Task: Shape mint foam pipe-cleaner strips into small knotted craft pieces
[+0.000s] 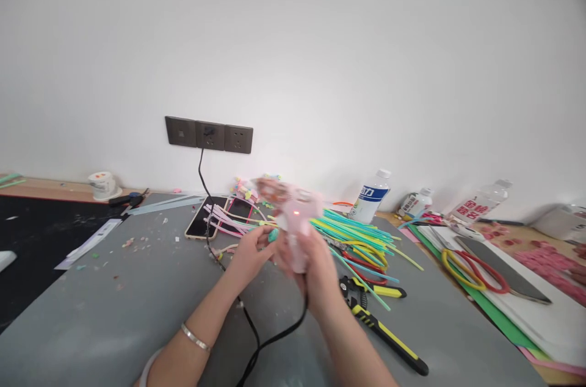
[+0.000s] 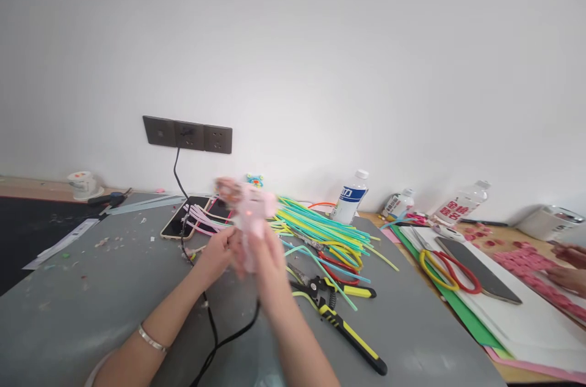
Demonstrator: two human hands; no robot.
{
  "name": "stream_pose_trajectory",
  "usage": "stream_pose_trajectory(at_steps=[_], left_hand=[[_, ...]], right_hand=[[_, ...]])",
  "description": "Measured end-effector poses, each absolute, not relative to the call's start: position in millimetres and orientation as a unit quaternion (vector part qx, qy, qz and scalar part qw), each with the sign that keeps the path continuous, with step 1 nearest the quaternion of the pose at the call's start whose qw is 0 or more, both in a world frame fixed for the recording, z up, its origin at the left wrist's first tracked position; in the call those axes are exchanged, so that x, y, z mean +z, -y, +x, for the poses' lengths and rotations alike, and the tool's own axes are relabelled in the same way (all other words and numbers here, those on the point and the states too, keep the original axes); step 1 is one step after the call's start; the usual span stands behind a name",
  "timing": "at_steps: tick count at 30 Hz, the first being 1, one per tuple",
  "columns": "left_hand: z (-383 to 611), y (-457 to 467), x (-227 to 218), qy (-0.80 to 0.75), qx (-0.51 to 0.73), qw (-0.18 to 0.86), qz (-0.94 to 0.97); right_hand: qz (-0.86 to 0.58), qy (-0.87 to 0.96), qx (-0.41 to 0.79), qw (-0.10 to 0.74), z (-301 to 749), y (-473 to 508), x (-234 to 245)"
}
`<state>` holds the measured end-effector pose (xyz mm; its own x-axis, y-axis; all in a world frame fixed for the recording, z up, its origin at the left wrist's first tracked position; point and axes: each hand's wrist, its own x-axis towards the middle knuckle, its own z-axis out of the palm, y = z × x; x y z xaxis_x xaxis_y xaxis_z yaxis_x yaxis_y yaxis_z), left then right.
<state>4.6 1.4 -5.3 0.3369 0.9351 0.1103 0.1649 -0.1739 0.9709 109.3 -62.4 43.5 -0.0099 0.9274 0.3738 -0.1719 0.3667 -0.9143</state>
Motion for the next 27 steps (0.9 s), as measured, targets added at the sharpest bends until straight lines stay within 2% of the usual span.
stream_pose_trajectory(at_steps=[4, 10, 27], left_hand=[[0, -3, -11, -0.334, 0.423, 0.59, 0.602], [-1, -2, -15, -0.34, 0.402, 0.615, 0.587], [-1, 3, -13, -0.355, 0.388, 0.596, 0.607]], right_hand=[[-0.361, 0.444, 0.455, 0.682, 171, 86, 14], [-0.393, 0.459, 0.487, 0.631, 199, 101, -42], [-0.438, 0.487, 0.493, 0.573, 205, 103, -48]])
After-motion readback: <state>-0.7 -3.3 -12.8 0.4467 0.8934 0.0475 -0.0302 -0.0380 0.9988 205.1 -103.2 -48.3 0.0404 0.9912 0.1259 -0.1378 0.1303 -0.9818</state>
